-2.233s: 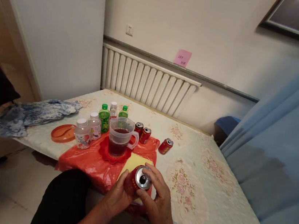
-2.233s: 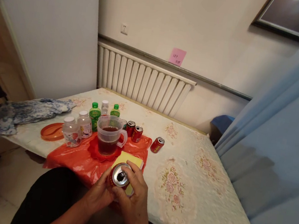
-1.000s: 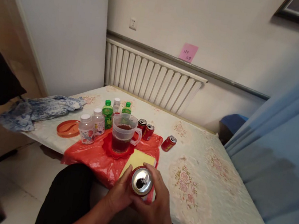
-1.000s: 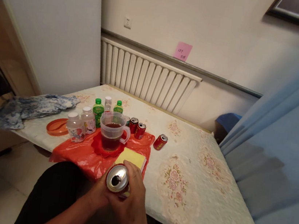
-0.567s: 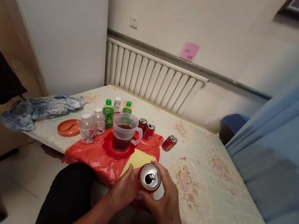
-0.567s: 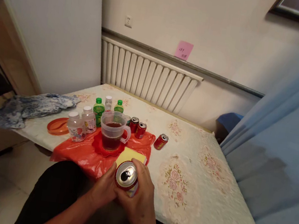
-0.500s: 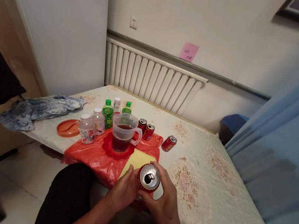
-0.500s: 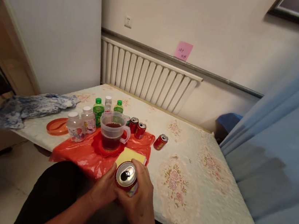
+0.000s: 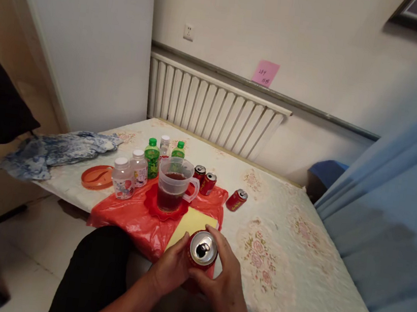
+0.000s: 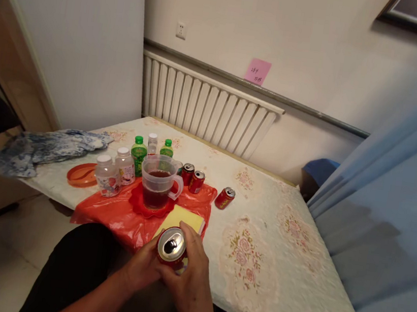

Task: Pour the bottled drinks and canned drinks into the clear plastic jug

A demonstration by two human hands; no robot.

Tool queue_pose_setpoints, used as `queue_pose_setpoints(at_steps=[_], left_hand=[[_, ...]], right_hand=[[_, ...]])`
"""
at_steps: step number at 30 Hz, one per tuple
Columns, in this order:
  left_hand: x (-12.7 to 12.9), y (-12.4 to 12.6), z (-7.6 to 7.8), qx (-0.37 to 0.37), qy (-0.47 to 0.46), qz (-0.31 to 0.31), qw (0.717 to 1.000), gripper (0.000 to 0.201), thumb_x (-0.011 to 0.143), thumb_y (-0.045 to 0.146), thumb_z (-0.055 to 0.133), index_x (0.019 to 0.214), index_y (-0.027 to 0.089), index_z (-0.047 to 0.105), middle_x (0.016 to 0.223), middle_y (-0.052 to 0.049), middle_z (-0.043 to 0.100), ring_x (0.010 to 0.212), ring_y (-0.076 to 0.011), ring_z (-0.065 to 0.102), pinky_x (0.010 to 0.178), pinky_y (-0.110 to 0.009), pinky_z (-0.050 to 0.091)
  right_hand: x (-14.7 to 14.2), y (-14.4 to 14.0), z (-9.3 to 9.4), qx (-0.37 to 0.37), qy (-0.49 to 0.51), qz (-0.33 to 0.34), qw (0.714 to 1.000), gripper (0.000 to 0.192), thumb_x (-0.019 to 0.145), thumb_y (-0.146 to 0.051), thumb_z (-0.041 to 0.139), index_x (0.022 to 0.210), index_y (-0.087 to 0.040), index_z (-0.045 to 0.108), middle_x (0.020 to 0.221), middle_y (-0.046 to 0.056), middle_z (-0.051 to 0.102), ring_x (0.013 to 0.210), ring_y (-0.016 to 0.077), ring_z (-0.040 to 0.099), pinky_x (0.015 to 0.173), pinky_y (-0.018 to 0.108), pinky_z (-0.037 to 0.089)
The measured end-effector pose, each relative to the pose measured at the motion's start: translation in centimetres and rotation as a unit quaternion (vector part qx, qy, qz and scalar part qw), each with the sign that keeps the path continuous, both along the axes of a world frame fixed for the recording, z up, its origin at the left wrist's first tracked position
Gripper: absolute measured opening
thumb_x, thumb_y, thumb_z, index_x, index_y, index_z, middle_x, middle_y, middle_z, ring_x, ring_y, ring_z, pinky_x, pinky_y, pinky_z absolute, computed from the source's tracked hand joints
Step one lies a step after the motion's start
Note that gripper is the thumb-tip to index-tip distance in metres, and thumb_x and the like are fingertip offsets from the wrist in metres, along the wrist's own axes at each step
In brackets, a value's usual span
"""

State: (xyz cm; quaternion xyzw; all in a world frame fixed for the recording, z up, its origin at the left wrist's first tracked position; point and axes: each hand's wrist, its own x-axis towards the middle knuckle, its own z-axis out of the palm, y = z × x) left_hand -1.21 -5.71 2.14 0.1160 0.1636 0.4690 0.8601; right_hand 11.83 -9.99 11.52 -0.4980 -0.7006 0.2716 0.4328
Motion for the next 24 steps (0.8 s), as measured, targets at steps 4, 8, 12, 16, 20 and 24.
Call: queue_pose_setpoints(at_steps=[4,8,12,16,20,24], left_hand=[[0.01,0.08,-0.11,0.021,0.004,-0.009,1.0,0.04,0.096,0.041,0.051,0.12,0.013,0.066,0.103,-0.011,0.076,0.099,-0.0264,0.069,0.083,-0.035,0.052],[0.06,0.15,-0.14,0.021,0.003,-0.004,1.0,0.041,0.096,0.043,0.051,0.119,0.013,0.066,0.104,-0.011,0.075,0.1,-0.0263,0.069,0.082,-0.034,0.052],[0.06,0.21,-0.39,0.026,-0.001,-0.01,1.0,0.039,0.096,0.043,0.051,0.115,0.014,0.068,0.101,-0.01,0.076,0.092,-0.025,0.071,0.076,-0.032,0.052],[-0.03,0.19,-0.4,0.027,-0.005,-0.009,1.0,0.037,0.097,0.043,0.05,0.111,0.015,0.07,0.098,-0.01,0.076,0.087,-0.0239,0.071,0.075,-0.033,0.053],[-0.06,0.15,-0.52,0.025,-0.003,-0.004,1.0,0.037,0.097,0.043,0.05,0.112,0.015,0.07,0.1,-0.01,0.076,0.09,-0.0244,0.071,0.079,-0.035,0.053],[-0.22,0.03,-0.3,0.059,0.007,0.0,0.998,0.036,0.096,0.041,0.052,0.116,0.017,0.069,0.106,-0.01,0.075,0.098,-0.0248,0.069,0.088,-0.036,0.051]], right_hand=[[-0.03,0.13,-0.14,-0.005,0.007,-0.014,1.0,0.077,0.063,-0.008,0.073,0.135,-0.023,0.053,0.139,0.008,0.057,0.132,0.027,0.05,0.113,0.043,0.039],[-0.03,0.25,-0.22,-0.012,0.007,-0.012,1.0,0.077,0.061,-0.007,0.073,0.134,-0.022,0.053,0.138,0.008,0.057,0.132,0.0269,0.05,0.114,0.043,0.038],[-0.02,0.24,-0.21,-0.019,0.009,-0.018,1.0,0.077,0.061,-0.008,0.073,0.134,-0.022,0.054,0.138,0.009,0.057,0.132,0.0278,0.05,0.114,0.044,0.037],[-0.1,0.24,-0.14,-0.024,0.014,-0.016,0.999,0.075,0.062,-0.008,0.071,0.134,-0.022,0.054,0.138,0.008,0.057,0.132,0.0267,0.05,0.114,0.042,0.038],[-0.18,0.36,-0.1,-0.032,0.024,-0.016,0.999,0.076,0.059,-0.007,0.07,0.133,-0.022,0.055,0.138,0.008,0.058,0.132,0.0267,0.05,0.113,0.041,0.038],[-0.04,0.45,0.24,-0.05,0.036,-0.018,0.998,0.076,0.057,-0.007,0.069,0.131,-0.022,0.057,0.135,0.008,0.06,0.13,0.028,0.052,0.113,0.043,0.039]])
